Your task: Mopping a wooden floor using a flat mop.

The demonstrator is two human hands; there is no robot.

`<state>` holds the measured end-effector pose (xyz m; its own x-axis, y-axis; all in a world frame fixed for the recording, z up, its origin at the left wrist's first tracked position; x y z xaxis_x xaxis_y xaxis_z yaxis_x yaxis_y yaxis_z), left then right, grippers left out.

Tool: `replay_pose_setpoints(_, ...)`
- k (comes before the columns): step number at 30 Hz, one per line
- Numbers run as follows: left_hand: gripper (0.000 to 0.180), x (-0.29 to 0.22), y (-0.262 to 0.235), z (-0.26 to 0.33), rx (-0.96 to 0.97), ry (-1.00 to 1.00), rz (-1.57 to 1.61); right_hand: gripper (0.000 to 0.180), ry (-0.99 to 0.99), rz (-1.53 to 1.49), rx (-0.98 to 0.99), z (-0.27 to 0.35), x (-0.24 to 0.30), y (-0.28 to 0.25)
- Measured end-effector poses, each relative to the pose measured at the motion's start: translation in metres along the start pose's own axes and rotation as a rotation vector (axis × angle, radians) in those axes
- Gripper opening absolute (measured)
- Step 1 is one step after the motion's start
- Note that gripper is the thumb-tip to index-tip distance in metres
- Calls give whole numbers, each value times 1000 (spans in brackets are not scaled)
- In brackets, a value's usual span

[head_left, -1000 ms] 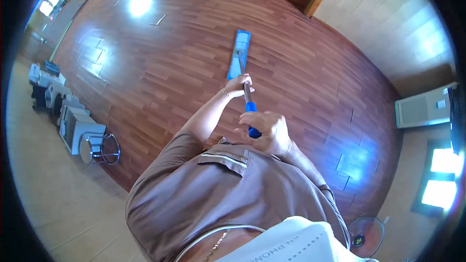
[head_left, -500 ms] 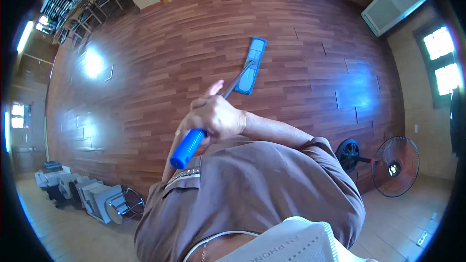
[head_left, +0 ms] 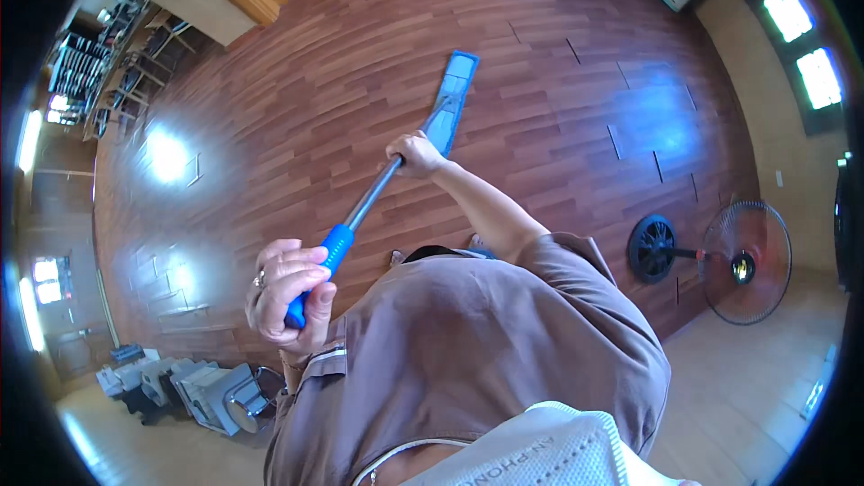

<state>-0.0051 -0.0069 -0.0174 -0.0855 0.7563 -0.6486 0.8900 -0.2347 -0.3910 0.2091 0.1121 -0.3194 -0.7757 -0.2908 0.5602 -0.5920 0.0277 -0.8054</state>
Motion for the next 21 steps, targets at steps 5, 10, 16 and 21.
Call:
replay_pose_setpoints(5,20,13,-4,-16,102,64,72,23,108,-2,-72,4,-5,1)
replay_pose_setpoints(10,24,25,-7,-29,150,105,226,21,221,28,-161,36,-12,-8)
replay_pose_setpoints(16,25,32,-28,-40,370,179,414,22,412,56,-306,94,23,-23)
replay_pose_setpoints(21,22,51,-29,-66,687,317,584,20,588,121,-362,138,39,-27)
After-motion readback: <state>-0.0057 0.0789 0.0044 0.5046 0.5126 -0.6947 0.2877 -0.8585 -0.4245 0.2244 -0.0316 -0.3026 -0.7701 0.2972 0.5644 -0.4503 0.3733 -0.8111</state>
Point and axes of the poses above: each hand's wrist, its own z-axis away from the middle knuckle, its own y-axis out of the palm, x = y × z, the point moved 1 cm from there along -z, towards the middle knuckle, and after that the axes turned 11 degrees about z, right-handed, at the moved point
